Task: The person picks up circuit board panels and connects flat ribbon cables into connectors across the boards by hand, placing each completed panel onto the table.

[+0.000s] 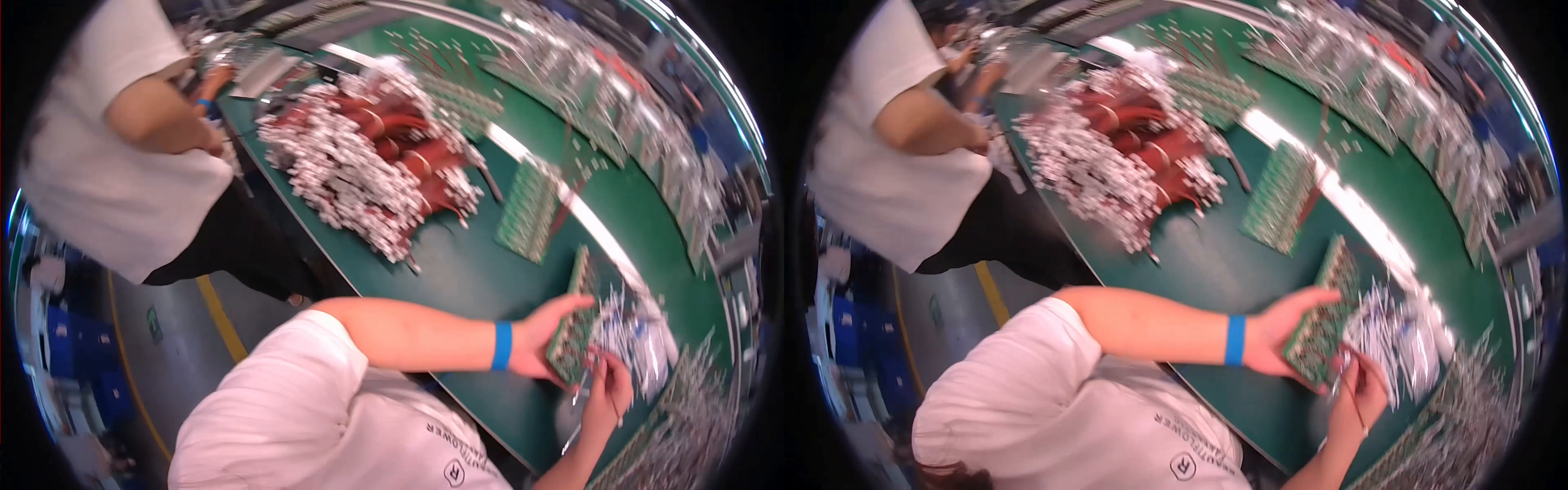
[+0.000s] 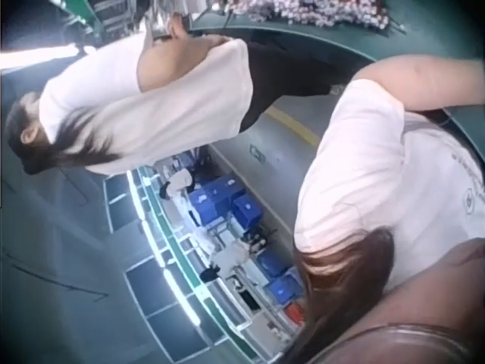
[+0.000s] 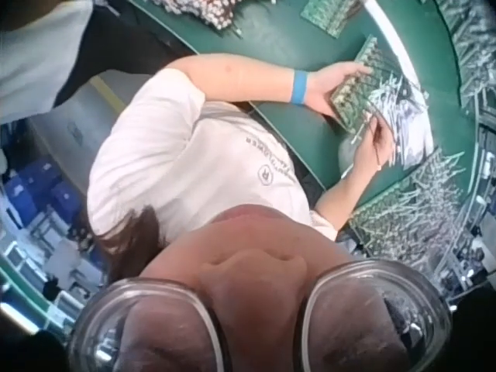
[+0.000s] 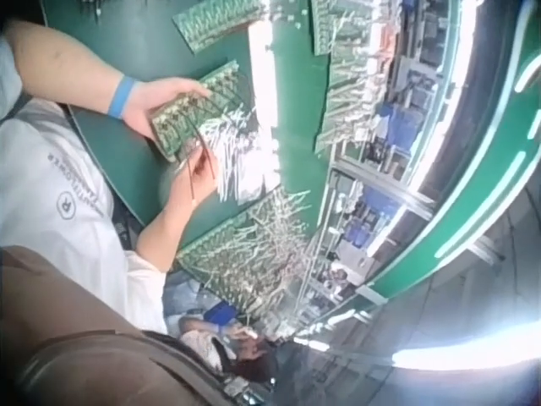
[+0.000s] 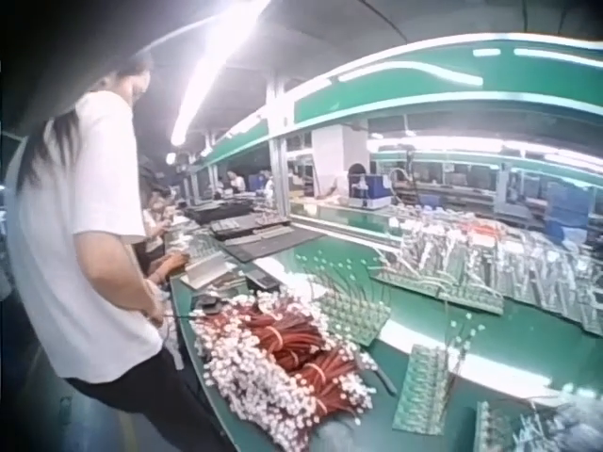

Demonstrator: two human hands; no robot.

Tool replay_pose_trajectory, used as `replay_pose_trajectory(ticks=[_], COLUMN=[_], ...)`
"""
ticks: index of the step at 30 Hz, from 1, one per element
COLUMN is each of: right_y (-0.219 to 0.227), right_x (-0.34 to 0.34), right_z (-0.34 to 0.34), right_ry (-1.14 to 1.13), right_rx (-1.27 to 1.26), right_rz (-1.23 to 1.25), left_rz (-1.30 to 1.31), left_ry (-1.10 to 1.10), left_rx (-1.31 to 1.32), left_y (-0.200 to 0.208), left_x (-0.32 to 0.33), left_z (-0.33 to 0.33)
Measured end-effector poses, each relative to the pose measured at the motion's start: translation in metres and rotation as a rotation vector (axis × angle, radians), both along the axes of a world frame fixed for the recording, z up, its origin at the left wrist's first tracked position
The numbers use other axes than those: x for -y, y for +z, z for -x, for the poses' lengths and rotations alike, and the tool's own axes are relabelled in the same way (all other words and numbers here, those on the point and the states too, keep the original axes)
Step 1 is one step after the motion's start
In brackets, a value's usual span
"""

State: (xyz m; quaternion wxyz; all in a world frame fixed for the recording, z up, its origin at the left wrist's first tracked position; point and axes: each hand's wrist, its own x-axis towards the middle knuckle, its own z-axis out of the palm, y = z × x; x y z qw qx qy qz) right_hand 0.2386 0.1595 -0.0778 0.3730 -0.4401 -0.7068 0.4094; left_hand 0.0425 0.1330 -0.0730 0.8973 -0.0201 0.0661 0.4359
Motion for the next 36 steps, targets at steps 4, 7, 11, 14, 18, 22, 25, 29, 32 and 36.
replay_pose_trajectory(ticks=[4, 7, 11, 14, 18, 22, 25, 29, 32, 36], right_y=[0.020, 0.029, 0.034, 0.040, 0.044, 0.041, 0.038, 0.046, 0.039, 0.039], right_x=[0.009, 0.016, 0.021, 0.019, 0.023, 0.023, 0.025, 0.033, 0.031, 0.030], right_z=[0.038, 0.034, 0.028, 0.025, 0.026, 0.025, 0.027, 0.027, 0.026, 0.026], right_ry=[-0.008, 0.052, 0.125, 0.180, 0.234, 0.275, 0.338, 0.216, 0.244, 0.270], right_rx=[-0.011, -0.046, -0.110, -0.081, 0.040, 0.221, 0.077, 0.167, 0.148, 0.229], right_rz=[0.082, 0.096, -0.064, -0.107, -0.080, -0.184, -0.005, 0.089, -0.030, -0.087], left_rz=[0.053, 0.047, 0.055, 0.020, -0.017, 0.129, 0.190, -0.153, -0.170, -0.088], left_ry=[0.125, 0.181, 0.104, 0.066, 0.071, 0.069, 0.097, 0.006, 0.008, 0.014], left_rx=[0.015, -0.077, -0.181, -0.121, 0.035, -0.123, -0.223, 0.043, 0.007, -0.084], left_y=[-0.004, 0.004, 0.003, -0.006, -0.011, 0.004, 0.003, -0.025, -0.021, -0.024], left_x=[0.000, 0.002, 0.000, 0.002, 0.007, 0.009, 0.013, 0.010, 0.013, 0.013], left_z=[0.016, 0.009, 0.001, 0.002, 0.004, 0.001, -0.003, 0.002, 0.004, 0.002])
